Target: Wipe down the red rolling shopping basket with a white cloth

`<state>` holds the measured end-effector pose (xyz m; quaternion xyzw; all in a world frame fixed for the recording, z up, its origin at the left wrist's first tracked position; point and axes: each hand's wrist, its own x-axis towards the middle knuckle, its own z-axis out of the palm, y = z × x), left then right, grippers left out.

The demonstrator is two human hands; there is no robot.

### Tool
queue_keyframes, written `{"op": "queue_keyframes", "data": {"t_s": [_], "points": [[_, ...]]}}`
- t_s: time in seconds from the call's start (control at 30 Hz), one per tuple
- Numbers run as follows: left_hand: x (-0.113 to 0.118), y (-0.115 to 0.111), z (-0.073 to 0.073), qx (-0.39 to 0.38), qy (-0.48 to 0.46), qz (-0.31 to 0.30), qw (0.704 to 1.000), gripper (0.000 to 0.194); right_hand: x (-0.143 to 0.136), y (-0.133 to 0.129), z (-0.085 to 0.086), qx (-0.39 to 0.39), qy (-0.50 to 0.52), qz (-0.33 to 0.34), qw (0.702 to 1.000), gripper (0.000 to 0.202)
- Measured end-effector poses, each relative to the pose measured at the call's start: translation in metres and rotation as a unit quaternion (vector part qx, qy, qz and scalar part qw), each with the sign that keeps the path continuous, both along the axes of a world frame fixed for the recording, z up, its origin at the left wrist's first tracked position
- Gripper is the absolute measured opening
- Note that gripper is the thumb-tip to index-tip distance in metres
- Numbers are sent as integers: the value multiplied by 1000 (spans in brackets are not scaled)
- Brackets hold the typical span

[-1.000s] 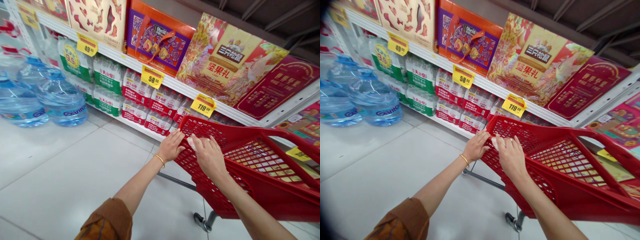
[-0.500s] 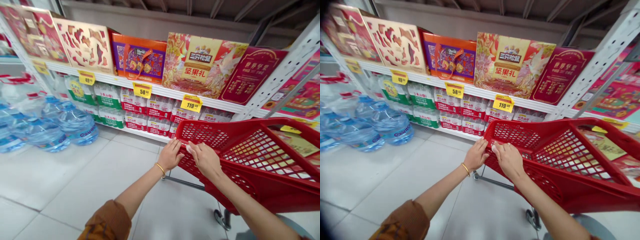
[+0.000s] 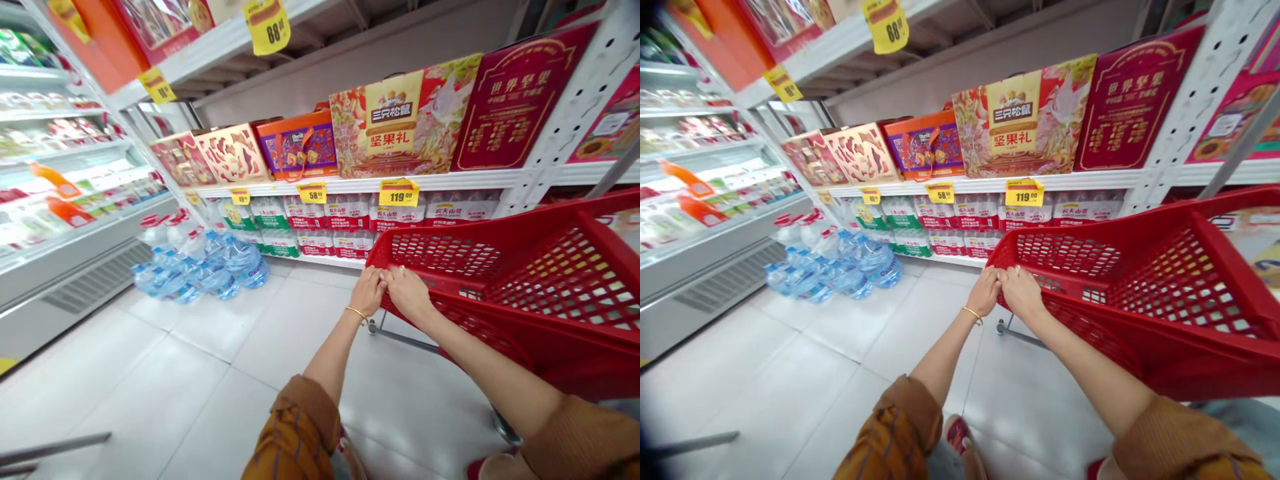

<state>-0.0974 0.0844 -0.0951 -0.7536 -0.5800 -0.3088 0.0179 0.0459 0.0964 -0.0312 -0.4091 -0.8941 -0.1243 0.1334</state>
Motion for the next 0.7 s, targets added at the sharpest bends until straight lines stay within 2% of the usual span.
{"op": "queue_keyframes", "data": {"t_s": [0.17, 0.5, 0.7], "points": [[5, -11, -4, 0, 7, 21, 1000, 50, 12, -11, 3, 18, 9, 27, 999, 25], [23, -34, -10, 6, -5, 41, 999, 45, 45, -30, -1, 11, 22, 26, 999, 32], [30, -42, -14, 14, -25, 54, 998, 47, 76, -40, 2, 30, 5, 26, 999, 29]]}}
